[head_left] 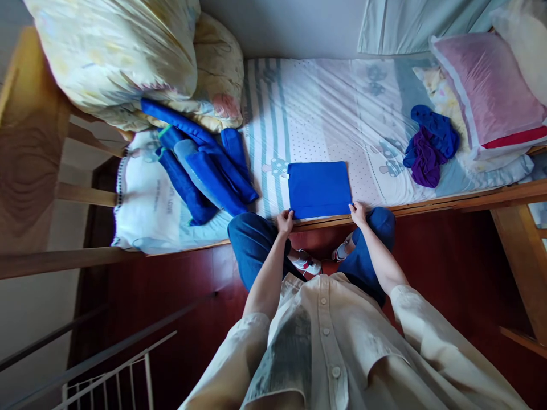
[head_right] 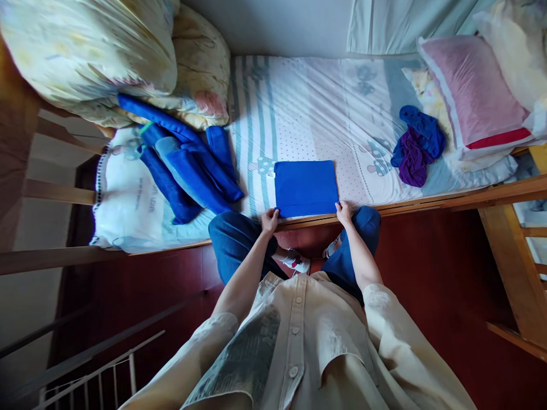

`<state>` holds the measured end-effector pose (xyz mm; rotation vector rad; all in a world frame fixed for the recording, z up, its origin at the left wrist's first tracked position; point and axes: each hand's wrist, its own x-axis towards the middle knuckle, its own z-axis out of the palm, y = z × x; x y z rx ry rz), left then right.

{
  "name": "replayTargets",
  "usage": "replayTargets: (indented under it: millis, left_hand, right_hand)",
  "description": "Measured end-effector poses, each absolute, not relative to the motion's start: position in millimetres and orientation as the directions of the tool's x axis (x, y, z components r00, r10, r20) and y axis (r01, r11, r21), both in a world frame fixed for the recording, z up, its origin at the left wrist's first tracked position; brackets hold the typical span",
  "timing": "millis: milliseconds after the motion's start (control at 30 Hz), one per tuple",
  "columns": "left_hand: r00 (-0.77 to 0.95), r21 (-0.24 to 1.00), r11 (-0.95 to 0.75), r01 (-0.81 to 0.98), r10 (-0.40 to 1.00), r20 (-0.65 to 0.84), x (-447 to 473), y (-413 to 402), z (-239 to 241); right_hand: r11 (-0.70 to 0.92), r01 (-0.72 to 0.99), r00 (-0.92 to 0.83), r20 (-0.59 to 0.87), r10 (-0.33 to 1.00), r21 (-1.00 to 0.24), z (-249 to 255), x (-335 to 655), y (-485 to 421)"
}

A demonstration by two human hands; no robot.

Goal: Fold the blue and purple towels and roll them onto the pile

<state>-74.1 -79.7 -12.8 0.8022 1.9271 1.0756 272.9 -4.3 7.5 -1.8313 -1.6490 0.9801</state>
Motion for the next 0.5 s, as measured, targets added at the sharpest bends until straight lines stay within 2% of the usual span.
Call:
replayTargets:
  millis: [300, 500]
  left_hand:
    - [-0.53, 0.854, 0.48, 0.199, 0.786, -0.318, -72, -77, -8]
    - [-0.538, 0.819, 0.513, 0.256, 0.78, -0.32, -74, -74, 5]
  right_hand:
    - [-0.18, 0.728, 0.064, -0.195, 0.979, -0.662, 10, 265, -4]
    - [-0.245, 0.795, 0.126, -0.244, 0.961, -0.555, 26, 257, 2]
